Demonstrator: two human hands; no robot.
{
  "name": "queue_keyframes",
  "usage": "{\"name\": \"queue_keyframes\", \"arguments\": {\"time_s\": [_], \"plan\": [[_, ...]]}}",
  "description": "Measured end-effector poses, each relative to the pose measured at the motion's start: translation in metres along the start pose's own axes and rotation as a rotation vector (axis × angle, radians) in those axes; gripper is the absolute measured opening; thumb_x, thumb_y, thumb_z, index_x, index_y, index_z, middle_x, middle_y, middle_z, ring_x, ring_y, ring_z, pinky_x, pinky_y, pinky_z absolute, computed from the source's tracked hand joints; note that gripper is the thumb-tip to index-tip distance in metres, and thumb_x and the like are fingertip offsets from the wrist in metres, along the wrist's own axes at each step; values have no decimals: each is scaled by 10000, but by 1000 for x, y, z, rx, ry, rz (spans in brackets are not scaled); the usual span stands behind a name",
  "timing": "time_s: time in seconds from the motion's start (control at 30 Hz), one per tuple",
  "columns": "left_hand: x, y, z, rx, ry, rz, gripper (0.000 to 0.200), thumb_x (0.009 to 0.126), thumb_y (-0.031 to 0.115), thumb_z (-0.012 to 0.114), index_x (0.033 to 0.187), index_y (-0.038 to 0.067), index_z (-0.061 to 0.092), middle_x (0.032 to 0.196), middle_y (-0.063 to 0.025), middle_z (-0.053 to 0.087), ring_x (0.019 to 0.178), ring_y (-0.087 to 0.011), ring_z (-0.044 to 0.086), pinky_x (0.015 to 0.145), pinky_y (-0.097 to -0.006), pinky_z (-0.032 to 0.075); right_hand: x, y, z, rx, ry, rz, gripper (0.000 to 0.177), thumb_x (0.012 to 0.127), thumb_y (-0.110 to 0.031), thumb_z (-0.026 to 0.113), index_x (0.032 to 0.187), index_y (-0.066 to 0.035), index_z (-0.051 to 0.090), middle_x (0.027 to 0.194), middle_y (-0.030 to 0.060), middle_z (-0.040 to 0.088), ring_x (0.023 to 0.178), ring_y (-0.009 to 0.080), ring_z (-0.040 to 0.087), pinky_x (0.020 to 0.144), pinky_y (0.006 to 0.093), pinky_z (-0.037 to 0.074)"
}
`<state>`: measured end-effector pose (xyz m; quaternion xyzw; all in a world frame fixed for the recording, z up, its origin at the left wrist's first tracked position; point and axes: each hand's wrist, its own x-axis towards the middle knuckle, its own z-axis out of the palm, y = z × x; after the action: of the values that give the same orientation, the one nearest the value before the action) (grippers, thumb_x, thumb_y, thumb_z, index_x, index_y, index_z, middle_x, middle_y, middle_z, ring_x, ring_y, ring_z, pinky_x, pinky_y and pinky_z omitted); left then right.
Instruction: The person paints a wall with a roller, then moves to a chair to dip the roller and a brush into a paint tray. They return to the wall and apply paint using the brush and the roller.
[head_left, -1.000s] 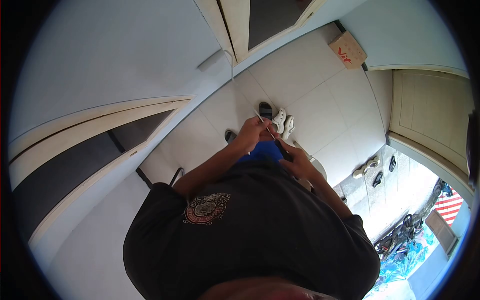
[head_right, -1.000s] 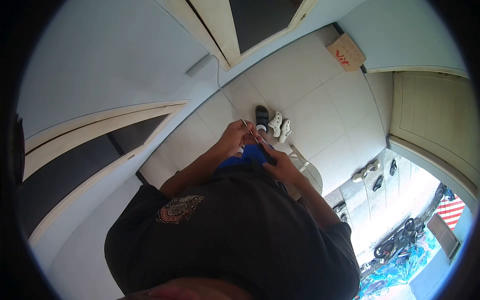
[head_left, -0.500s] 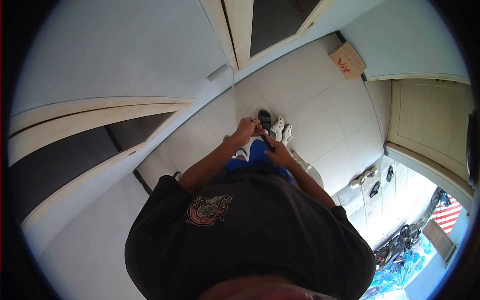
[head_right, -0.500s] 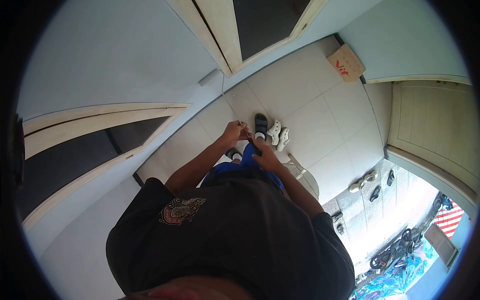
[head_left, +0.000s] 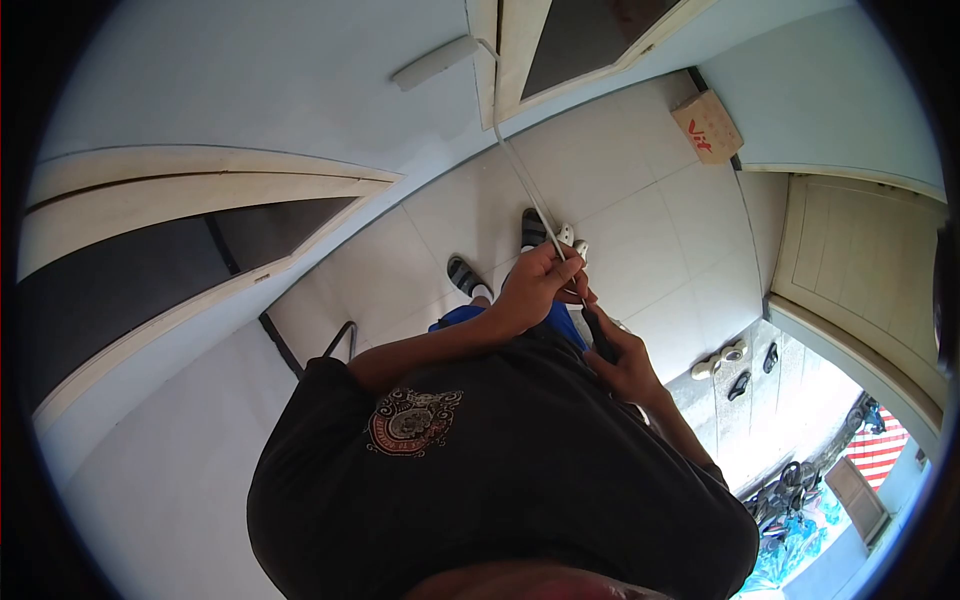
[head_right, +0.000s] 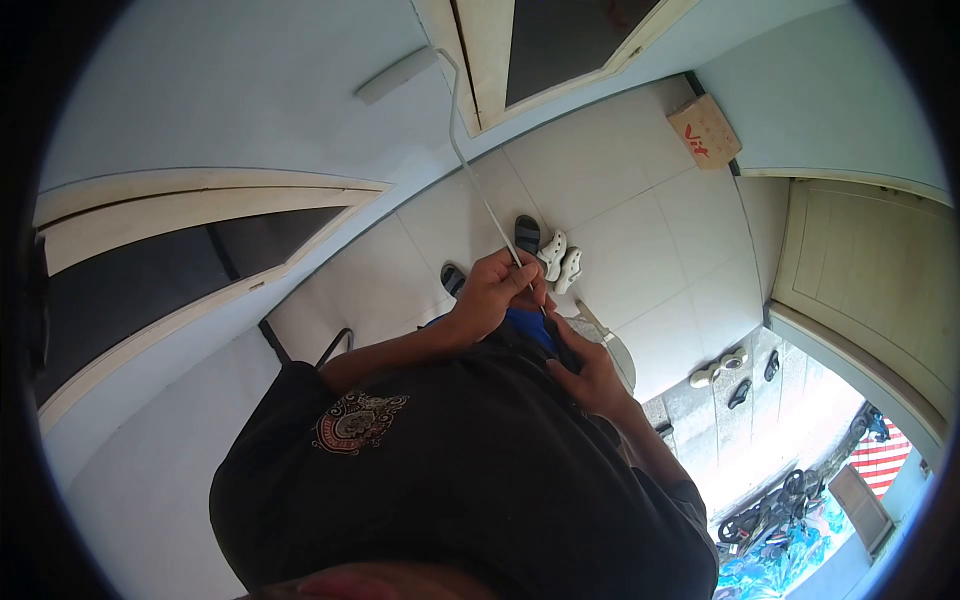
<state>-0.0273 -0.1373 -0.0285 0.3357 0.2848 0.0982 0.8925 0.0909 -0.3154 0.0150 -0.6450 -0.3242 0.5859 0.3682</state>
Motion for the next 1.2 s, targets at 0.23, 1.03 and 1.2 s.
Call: {"name": "queue_keyframes", "arguments": {"time_s": [0.23, 1.03, 1.2], "plan": [[50, -48, -53, -5, 119, -104, 192, 1013, 201, 492, 1028, 13, 529, 823, -77, 625, 810, -245, 693, 728, -369, 569, 59, 83, 3, -67, 78, -157, 763, 823, 47, 610, 1512, -91, 312, 741, -5, 541, 556, 53, 474, 509, 238, 414], [78, -70, -84, 20, 354, -123, 215, 1012, 218, 448, 998, 25, 541, 761, -66, 603, 699, -231, 685, 630, -332, 524, 100, 60, 2, 59, -32, 106, 789, 814, 1, 586, 1525, -95, 261, 587, 32, 536, 426, 101, 494, 414, 280, 414], [128, -115, -150, 73, 555, -153, 232, 1017, 186, 409, 1026, -2, 543, 754, -88, 603, 600, -228, 652, 573, -357, 554, 172, 110, 23, 73, -2, 213, 792, 805, -1, 585, 1524, -113, 274, 591, 48, 550, 433, 113, 513, 415, 279, 416]]}}
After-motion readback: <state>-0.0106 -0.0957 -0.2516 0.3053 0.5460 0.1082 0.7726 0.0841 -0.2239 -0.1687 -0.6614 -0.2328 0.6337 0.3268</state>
